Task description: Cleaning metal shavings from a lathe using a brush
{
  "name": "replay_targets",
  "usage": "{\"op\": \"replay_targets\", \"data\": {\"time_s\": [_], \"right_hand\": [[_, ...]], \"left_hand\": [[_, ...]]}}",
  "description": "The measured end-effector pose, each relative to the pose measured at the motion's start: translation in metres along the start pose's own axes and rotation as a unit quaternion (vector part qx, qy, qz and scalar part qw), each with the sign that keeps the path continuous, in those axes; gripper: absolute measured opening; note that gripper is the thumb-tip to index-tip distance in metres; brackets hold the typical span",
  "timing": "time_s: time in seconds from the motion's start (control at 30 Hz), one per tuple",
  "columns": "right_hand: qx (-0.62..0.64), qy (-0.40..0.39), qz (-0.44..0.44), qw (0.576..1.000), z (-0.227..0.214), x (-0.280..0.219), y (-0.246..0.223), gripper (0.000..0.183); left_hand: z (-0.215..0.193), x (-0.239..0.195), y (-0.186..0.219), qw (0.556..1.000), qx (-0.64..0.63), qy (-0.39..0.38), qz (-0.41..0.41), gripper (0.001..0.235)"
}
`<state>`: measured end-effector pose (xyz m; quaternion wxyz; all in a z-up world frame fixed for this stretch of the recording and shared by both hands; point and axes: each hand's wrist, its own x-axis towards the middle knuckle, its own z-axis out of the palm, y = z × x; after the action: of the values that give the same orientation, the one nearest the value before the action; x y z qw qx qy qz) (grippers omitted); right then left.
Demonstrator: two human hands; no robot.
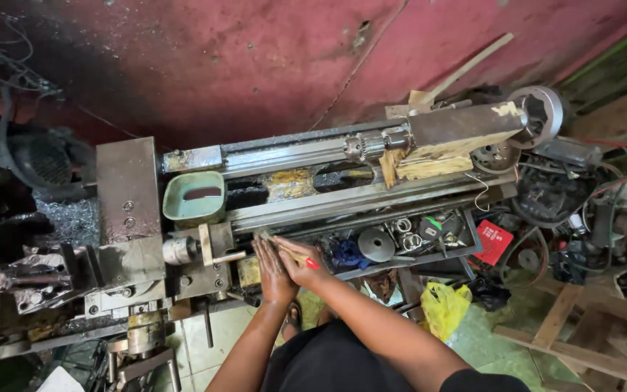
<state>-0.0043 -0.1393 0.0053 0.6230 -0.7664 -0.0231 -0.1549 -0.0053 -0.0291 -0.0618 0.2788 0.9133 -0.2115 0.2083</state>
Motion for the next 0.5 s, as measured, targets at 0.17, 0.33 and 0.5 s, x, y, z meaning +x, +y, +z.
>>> {"op": "replay_targets", "data": {"time_s": [0.17, 0.33, 0.5], "right_hand": [[0.015, 0.038, 0.030, 0.999, -0.031, -0.013, -0.003, 0.032], [-0.037, 0.111, 0.047, 0.992, -0.096, -0.023, 0.015, 0.033], [-0.032, 0.210, 0.096, 0.972, -0.167, -0.037, 0.041, 0.037]], "left_hand": [[-0.022, 0.034, 0.009, 0.984, 0.113, -0.025, -0.133, 0.116], [0.008, 0.067, 0.040, 0.966, 0.124, -0.054, -0.219, 0.123], [0.039, 0.085, 0.097, 0.945, 0.159, -0.221, -0.181, 0.117]]}}
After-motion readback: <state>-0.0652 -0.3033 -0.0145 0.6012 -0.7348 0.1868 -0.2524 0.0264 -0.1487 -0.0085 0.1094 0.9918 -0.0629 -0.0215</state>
